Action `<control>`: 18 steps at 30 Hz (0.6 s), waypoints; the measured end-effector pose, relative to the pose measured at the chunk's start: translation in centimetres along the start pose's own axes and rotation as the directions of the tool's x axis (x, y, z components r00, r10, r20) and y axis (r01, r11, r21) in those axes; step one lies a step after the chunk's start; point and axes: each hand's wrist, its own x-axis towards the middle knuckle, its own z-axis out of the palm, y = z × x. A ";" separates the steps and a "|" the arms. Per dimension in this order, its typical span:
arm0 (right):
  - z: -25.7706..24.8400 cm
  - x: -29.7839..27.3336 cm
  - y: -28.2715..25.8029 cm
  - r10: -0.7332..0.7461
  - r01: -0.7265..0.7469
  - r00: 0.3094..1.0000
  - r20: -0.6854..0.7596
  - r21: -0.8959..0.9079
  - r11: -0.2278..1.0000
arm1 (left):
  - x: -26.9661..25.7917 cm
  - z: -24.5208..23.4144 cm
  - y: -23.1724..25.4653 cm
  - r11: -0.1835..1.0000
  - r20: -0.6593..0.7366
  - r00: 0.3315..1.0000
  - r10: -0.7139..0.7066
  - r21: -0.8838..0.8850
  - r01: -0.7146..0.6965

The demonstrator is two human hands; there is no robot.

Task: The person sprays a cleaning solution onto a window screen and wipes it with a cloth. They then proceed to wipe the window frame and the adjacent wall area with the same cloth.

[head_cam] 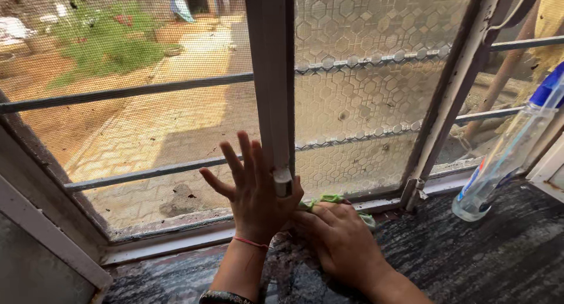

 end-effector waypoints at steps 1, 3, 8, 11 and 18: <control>-0.2 0.0 -0.1 0.070 -0.070 0.997 0.014 -0.009 0.998 | 0.0 0.0 0.1 0.999 0.016 1.000 -0.024 -0.034 0.024; -0.6 0.2 -0.3 0.160 -0.160 0.987 -0.007 -0.059 0.985 | -0.1 0.0 0.3 0.998 0.018 0.999 -0.049 -0.039 0.050; -1.0 0.2 -1.0 0.325 -0.316 0.945 0.024 -0.174 0.933 | 0.1 0.2 0.5 0.992 -0.009 0.993 -0.114 -0.059 0.113; -1.1 -0.1 -0.6 0.109 -0.109 0.994 0.005 -0.004 0.994 | -0.1 0.2 0.6 0.990 0.013 0.991 -0.134 -0.050 0.134; 0.1 -0.5 0.6 0.099 -0.099 0.995 0.000 -0.085 0.991 | -0.1 0.7 0.5 0.993 0.004 0.993 -0.119 -0.028 0.119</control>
